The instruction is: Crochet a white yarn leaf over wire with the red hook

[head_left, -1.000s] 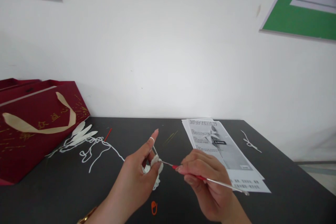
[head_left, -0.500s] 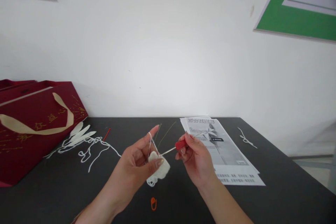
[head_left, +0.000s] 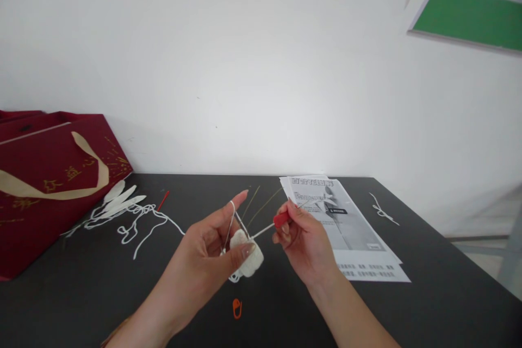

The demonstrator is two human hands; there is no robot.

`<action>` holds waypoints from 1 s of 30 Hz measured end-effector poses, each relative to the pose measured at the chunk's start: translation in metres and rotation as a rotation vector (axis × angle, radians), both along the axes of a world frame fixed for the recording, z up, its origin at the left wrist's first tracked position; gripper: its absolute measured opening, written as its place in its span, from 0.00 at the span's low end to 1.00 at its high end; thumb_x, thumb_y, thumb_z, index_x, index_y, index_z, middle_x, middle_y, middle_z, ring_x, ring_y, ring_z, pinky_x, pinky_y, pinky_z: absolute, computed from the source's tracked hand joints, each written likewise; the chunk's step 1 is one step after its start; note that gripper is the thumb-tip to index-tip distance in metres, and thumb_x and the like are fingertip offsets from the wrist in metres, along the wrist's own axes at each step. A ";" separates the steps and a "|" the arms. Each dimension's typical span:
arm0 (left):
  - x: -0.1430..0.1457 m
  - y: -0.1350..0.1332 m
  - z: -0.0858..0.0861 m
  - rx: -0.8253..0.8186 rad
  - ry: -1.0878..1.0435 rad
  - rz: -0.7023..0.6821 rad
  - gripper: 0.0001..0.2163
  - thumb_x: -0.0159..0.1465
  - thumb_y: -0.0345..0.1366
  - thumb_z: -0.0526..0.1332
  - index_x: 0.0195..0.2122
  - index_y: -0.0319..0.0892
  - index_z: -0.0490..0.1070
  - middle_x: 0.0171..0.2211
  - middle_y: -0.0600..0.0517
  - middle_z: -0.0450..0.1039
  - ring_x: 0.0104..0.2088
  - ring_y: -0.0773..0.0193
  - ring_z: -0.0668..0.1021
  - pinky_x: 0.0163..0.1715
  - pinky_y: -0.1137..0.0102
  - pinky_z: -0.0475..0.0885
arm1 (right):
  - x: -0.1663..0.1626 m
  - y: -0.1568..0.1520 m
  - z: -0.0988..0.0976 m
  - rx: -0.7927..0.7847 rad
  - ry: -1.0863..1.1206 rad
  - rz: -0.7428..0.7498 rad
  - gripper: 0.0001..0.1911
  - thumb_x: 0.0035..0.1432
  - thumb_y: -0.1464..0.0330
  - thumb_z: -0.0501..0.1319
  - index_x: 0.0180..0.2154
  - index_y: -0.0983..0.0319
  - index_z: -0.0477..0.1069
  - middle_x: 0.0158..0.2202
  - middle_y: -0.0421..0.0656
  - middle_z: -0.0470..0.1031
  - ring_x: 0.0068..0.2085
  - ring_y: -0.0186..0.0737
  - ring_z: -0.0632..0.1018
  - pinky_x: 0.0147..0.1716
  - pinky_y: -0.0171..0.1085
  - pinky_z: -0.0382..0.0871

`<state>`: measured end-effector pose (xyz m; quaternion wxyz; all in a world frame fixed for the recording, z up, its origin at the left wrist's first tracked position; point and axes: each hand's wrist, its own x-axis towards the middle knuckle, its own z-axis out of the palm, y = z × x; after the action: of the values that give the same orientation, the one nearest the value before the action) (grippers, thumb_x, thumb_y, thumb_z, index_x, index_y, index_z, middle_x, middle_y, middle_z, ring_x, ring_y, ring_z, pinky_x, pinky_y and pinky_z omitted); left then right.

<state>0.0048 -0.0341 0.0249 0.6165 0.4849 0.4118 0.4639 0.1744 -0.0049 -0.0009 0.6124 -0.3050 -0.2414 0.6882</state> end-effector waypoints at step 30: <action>0.002 -0.004 -0.001 0.021 0.104 -0.084 0.33 0.53 0.35 0.65 0.61 0.46 0.58 0.22 0.58 0.64 0.23 0.68 0.67 0.25 0.72 0.65 | 0.024 -0.014 0.013 0.649 -0.435 -0.077 0.12 0.60 0.64 0.59 0.28 0.62 0.74 0.22 0.40 0.68 0.23 0.34 0.68 0.23 0.36 0.64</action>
<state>0.0071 -0.0380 0.0241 0.6080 0.5315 0.4179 0.4161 0.1980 -0.0193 0.0118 0.6371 -0.2431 -0.5588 0.4720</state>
